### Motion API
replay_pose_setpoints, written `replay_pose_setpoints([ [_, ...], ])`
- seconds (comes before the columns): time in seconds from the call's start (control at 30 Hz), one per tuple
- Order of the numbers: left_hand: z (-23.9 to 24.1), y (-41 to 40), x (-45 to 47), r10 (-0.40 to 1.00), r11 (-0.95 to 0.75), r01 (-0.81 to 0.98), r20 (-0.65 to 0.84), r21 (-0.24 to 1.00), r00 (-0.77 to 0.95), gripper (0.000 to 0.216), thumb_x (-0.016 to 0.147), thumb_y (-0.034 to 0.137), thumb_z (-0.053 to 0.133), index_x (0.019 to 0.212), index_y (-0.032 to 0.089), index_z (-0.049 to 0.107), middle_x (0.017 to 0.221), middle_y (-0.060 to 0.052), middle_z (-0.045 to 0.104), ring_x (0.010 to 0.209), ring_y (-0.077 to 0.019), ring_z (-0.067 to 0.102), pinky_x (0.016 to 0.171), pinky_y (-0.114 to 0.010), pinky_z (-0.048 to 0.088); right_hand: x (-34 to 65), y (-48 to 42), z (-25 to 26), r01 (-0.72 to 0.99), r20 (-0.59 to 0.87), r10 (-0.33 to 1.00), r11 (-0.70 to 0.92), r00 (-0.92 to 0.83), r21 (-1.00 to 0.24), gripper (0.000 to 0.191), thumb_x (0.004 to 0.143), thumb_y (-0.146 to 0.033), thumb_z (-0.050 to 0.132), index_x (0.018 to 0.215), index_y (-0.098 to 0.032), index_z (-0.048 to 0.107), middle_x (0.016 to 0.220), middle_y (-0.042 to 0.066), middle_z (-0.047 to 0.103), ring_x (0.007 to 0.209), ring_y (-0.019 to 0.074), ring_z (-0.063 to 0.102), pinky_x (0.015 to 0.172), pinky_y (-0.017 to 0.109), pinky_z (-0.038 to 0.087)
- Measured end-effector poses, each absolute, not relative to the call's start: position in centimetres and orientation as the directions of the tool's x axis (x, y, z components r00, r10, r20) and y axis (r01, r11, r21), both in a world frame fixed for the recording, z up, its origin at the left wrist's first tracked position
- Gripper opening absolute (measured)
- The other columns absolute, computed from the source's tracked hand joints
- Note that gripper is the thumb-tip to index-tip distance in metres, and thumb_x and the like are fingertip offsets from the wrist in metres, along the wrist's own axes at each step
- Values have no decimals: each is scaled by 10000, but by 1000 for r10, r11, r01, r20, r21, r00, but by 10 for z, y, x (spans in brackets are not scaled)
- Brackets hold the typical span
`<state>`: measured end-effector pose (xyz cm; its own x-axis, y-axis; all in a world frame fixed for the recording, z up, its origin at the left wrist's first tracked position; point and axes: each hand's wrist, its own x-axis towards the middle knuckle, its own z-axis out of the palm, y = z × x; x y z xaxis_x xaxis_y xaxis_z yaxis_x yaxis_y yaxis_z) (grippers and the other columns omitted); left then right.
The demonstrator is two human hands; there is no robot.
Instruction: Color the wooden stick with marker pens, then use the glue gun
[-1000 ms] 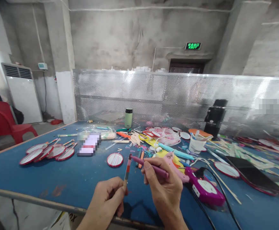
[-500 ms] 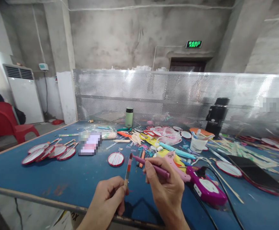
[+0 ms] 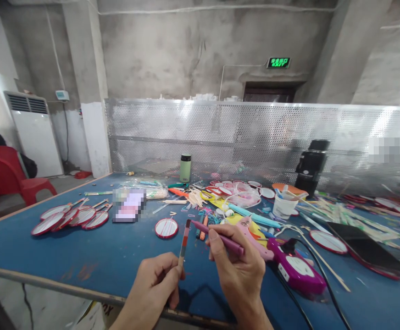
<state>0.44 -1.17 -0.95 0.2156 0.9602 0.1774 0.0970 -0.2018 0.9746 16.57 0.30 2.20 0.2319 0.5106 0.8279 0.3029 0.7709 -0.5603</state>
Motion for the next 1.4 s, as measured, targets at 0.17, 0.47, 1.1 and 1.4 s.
replay_pose_setpoints([
  [0.17, -10, -12, 4, 959, -211, 95, 187, 973, 213, 263, 839, 358, 517, 637, 193, 544, 433, 9, 527, 415, -123, 465, 462, -213, 351, 166, 3, 22, 305, 828, 510, 770, 234, -560, 23, 882, -215, 694, 886, -209, 716, 660, -16, 632, 466, 98, 561, 430, 212, 470],
  [0.47, -13, -11, 4, 956, -211, 91, 186, 973, 226, 256, 854, 340, 506, 648, 192, 541, 433, 15, 521, 414, -120, 461, 463, -210, 345, 168, 5, 19, 313, 834, 510, 773, 212, -552, 43, 886, -194, 684, 905, -218, 714, 679, -19, 635, 479, 99, 565, 457, 224, 474],
  [1.1, -11, -11, 4, 957, -213, 106, 186, 971, 221, 231, 839, 313, 476, 656, 191, 544, 437, 12, 530, 414, -119, 462, 467, -212, 341, 165, 2, 24, 327, 840, 495, 774, 220, -542, 50, 890, -200, 675, 856, -206, 712, 656, -17, 624, 480, 94, 557, 459, 220, 465],
  [1.4, -11, -13, 4, 957, -218, 87, 195, 972, 214, 232, 850, 314, 485, 664, 191, 545, 439, 11, 528, 422, -123, 468, 472, -213, 354, 163, 1, 23, 328, 835, 471, 771, 282, -546, 22, 872, -212, 697, 862, -203, 715, 644, -20, 628, 460, 94, 566, 438, 212, 470],
])
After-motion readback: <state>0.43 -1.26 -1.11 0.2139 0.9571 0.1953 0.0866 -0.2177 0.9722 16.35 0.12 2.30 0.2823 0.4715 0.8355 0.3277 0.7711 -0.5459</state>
